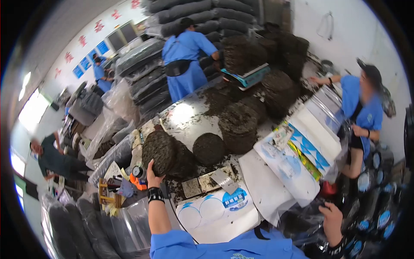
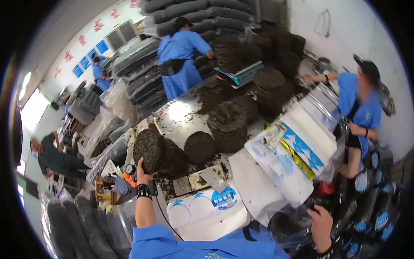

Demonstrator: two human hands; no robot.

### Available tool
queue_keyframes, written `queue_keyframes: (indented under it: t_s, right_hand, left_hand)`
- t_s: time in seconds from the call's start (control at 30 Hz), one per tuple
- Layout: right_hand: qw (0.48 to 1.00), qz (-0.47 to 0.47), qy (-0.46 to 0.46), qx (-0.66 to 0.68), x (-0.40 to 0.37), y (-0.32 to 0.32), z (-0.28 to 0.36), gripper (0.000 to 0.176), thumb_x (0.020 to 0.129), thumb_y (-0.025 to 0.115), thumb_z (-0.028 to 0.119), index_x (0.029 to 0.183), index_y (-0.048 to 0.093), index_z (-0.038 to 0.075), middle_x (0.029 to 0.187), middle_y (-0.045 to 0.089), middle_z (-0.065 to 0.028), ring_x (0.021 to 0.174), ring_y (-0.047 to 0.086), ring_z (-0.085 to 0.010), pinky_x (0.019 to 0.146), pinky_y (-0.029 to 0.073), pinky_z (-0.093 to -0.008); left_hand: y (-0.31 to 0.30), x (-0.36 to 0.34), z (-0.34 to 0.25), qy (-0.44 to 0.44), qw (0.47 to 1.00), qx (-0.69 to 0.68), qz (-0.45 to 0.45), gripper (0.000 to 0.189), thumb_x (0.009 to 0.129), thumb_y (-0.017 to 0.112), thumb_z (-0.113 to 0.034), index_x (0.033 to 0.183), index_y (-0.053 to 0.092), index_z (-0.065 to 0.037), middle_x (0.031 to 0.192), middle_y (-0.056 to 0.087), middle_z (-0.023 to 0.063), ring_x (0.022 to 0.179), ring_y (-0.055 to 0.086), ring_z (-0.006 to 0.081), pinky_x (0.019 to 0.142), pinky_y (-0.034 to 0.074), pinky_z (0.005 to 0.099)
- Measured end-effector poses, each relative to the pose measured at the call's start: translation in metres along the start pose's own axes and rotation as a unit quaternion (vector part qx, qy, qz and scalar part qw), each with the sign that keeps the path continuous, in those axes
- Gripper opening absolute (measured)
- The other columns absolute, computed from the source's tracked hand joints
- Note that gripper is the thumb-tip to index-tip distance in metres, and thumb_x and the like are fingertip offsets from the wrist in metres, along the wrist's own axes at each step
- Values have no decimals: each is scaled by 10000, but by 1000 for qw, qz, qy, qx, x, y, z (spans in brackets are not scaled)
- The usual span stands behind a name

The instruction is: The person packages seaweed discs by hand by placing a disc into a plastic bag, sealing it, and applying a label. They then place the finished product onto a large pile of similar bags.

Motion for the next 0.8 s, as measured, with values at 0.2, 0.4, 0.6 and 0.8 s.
queue_keyframes:
  t_s: [0.2,0.4,0.6,0.8]
  right_hand:
    - [988,98,13,120,12,5,-27,419,724,732,113,1119,639,9,1011,664,-172,920,627,-364,802,506,-406]
    - [975,95,44,194,7,3,-52,544,712,599,38,1253,571,-16,1077,637,-231,777,644,-368,713,526,-393]
    - [971,40,49,232,-12,7,-83,608,693,573,8,1300,547,-2,909,632,-261,701,624,-355,680,508,-407]
    - [921,94,109,361,-42,-13,-118,600,698,588,27,1293,536,-37,1175,603,-286,1110,587,-393,954,465,-421]
  left_hand:
    - [87,-107,55,2,991,57,119,559,855,667,-401,1301,552,-84,1289,604,120,1173,574,313,1044,432,476]
    - [242,-239,204,-60,939,87,327,502,912,592,-339,1308,533,-36,1283,600,117,1175,568,300,1033,440,451]
    - [345,-370,333,-24,917,197,347,686,787,724,-175,1379,415,-18,1315,524,112,1165,538,266,1004,441,416]
    - [339,-414,346,295,748,444,394,1058,586,869,-189,1435,277,27,1337,412,168,1235,425,284,1063,339,415]
Point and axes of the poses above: each hand's wrist, its own x-axis towards the middle knuckle, its own y-axis out of the palm, z = x × y, the point moved 9 cm from there along x, towards the middle knuckle
